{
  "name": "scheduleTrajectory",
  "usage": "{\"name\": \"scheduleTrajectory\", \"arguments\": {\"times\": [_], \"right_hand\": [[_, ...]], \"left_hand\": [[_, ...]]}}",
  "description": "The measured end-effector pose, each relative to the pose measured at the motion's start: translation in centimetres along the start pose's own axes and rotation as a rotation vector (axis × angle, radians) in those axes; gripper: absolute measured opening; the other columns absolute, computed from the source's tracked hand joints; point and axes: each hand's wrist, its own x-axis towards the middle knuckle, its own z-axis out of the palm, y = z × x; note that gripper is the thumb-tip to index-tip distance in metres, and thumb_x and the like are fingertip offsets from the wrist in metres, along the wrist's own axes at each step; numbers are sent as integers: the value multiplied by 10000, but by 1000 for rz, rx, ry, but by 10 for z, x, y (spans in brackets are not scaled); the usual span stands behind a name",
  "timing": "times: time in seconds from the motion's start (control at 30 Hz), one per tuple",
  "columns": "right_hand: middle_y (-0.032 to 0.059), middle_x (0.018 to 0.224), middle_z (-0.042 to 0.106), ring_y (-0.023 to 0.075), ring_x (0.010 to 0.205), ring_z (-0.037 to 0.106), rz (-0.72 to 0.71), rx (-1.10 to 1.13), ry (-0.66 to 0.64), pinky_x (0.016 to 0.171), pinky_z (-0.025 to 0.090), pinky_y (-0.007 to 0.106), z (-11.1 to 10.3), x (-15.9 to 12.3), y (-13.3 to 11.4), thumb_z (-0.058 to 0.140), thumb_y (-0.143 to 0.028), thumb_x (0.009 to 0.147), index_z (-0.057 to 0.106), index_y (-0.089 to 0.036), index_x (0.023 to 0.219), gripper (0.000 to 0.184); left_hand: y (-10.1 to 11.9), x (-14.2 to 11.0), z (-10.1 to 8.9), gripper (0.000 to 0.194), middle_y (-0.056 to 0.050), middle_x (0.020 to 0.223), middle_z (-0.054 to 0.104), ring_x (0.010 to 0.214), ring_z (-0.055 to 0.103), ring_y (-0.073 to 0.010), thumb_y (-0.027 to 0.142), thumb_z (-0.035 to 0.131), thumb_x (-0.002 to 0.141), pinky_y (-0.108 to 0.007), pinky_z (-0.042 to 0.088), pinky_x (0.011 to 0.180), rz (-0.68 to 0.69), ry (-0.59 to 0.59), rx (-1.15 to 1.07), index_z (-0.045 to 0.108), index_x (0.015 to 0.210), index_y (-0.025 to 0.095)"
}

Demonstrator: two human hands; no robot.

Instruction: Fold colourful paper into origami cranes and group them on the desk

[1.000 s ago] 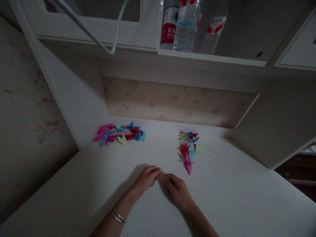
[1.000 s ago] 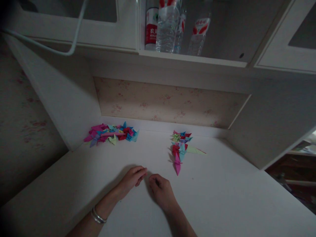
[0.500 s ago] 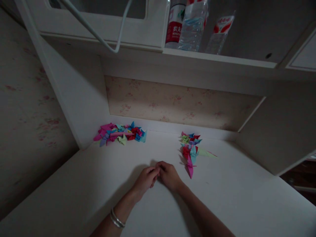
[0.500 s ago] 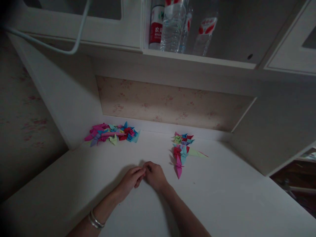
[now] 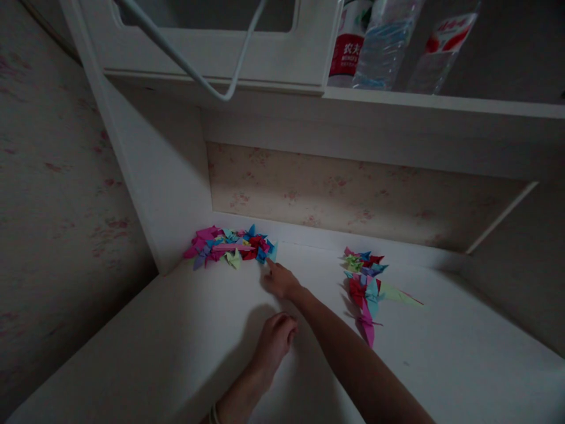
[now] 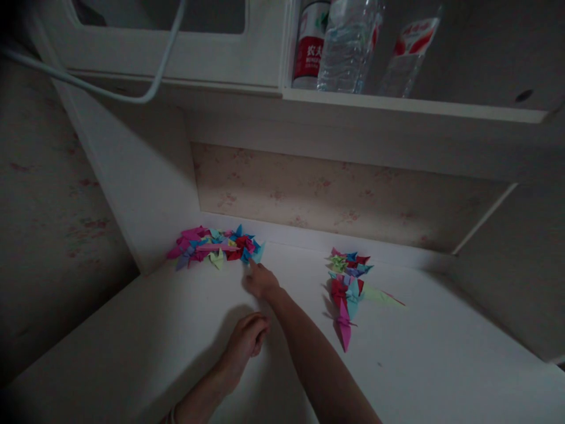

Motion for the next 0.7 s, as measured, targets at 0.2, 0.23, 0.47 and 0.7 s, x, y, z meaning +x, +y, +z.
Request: {"name": "scheduleTrajectory", "arguments": {"times": [0.2,0.23,0.47,0.7], "right_hand": [[180,1197,578,299,987,627,36,-74,11,792,474,390,3,28,-9,423,-295,906,437,-161,1305,421],[183,1194,577,299,988,627,46,-79,18,787,476,394,3,30,-10,414,-282,910,455,-154,1278,392],[135,1152,603,279,982,626,27,-54,29,802,466,403,2,29,-13,428,-246,919,541,-204,1157,267],[114,1056,656,217,946,632,-6,148,158,808,438,312,-4,0,-14,382,-269,949,579,-173,1018,230]], "left_hand": [[1,-1,2,147,52,541,395,503,324,-86,303,506,661,-219,199,465,21,-9,41,490,580,182],[0,0,1,150,51,549,401,507,321,-88,311,501,665,-219,203,470,14,-11,42,496,589,182],[-12,9,-3,189,36,560,435,547,366,-111,337,516,688,-227,229,499,38,-5,101,511,580,182],[-9,11,-6,275,35,548,438,544,415,-118,403,600,713,-231,278,506,137,44,107,506,567,190]]}}
